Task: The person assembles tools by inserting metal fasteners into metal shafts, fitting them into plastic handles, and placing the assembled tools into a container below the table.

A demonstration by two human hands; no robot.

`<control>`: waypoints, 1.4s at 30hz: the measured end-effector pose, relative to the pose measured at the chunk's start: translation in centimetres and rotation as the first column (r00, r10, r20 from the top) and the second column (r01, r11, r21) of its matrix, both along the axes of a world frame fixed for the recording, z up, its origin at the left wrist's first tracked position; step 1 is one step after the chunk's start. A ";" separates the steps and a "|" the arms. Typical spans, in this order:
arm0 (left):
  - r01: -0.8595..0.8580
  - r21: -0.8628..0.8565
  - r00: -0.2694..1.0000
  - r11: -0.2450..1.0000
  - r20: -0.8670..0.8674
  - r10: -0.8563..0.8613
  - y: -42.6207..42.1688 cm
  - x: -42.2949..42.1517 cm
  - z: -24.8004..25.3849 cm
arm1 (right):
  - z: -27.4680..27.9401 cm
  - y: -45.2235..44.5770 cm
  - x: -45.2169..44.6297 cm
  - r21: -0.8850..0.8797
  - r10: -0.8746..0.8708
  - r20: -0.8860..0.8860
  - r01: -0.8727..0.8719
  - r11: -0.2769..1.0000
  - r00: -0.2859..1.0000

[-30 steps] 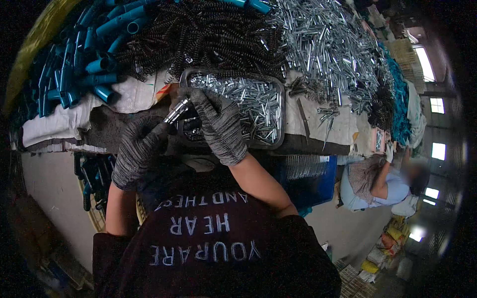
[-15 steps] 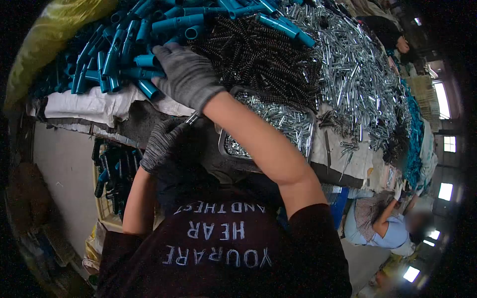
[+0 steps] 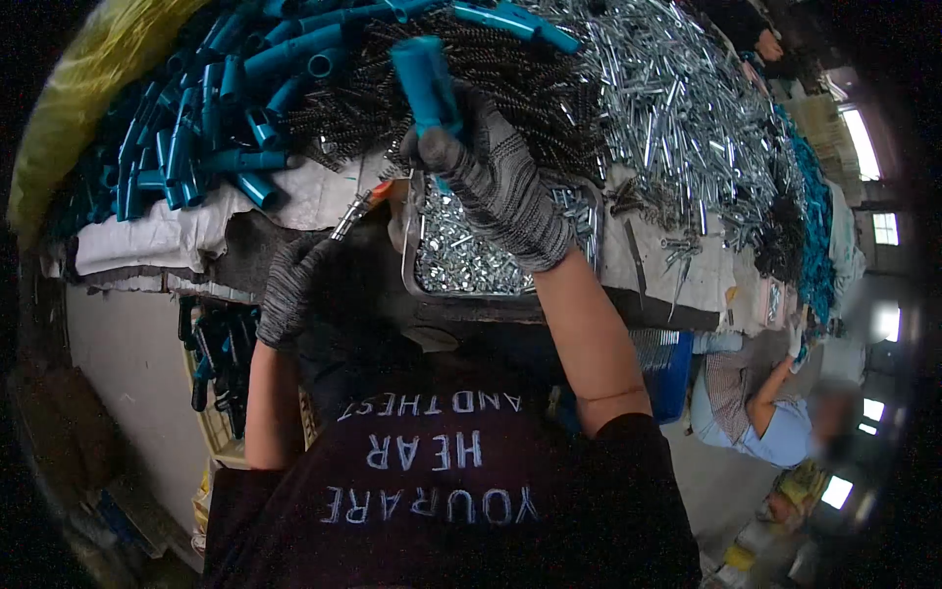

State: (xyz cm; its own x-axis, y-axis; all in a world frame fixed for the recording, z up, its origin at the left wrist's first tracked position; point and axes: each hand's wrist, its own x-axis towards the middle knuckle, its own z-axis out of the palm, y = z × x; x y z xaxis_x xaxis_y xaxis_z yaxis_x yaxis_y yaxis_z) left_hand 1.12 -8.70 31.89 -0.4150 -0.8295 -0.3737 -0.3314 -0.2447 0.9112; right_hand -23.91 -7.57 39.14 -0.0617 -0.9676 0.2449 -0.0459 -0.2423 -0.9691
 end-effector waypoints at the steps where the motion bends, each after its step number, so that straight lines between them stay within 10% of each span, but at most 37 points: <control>1: 0.023 0.009 1.000 1.000 0.008 -0.023 0.1 -0.4 0.6 | 1.2 1.4 -0.1 0.085 0.002 0.048 -0.006 0.996 0.999; 17: 0.406 0.003 0.912 0.914 -0.057 -0.406 3.5 -6.7 7.4 | -2.4 14.4 -8.1 0.377 -0.603 0.119 0.526 0.763 0.789; 26: 0.555 -0.131 0.830 0.821 0.154 -0.537 4.4 -8.1 8.4 | -1.5 15.1 -6.9 0.537 -0.498 0.243 0.312 0.784 0.833; 28: 0.571 -0.788 0.771 0.232 0.416 -0.482 4.3 -7.4 6.8 | -2.1 15.1 -7.0 0.492 -0.364 0.349 0.161 0.855 0.864; 31: 0.688 -0.712 0.700 0.141 0.599 -0.388 4.9 -7.7 6.0 | -3.3 14.6 -5.1 0.423 -0.312 0.065 0.257 0.869 0.948; 32: 0.689 -0.712 0.698 0.138 0.601 -0.389 5.1 -8.0 6.2 | -2.4 15.1 -5.4 0.552 -0.245 0.387 -0.011 0.834 0.889; 34: 0.694 -0.492 0.718 0.526 0.410 -0.563 5.6 -9.4 7.3 | -2.8 15.4 -4.7 0.561 -0.222 0.415 -0.056 0.826 0.883; 35: 0.695 -0.491 0.717 0.525 0.411 -0.563 5.9 -10.1 7.9 | -3.4 15.4 -4.4 0.567 -0.195 0.440 -0.102 0.817 0.877; 36: 0.594 -0.236 0.804 0.769 0.177 -0.567 6.2 -10.8 8.3 | -7.0 15.0 -3.7 0.091 -0.250 -0.212 0.274 0.957 0.945; 37: 0.471 0.093 0.882 0.877 -0.039 -0.469 6.4 -11.1 8.6 | -7.0 15.0 -3.5 0.093 -0.253 -0.212 0.277 0.956 0.944; 42: 0.437 0.137 0.895 0.889 -0.162 -0.415 6.0 -9.9 6.5 | -2.9 13.6 -4.8 0.407 -0.091 -0.045 0.101 0.908 0.995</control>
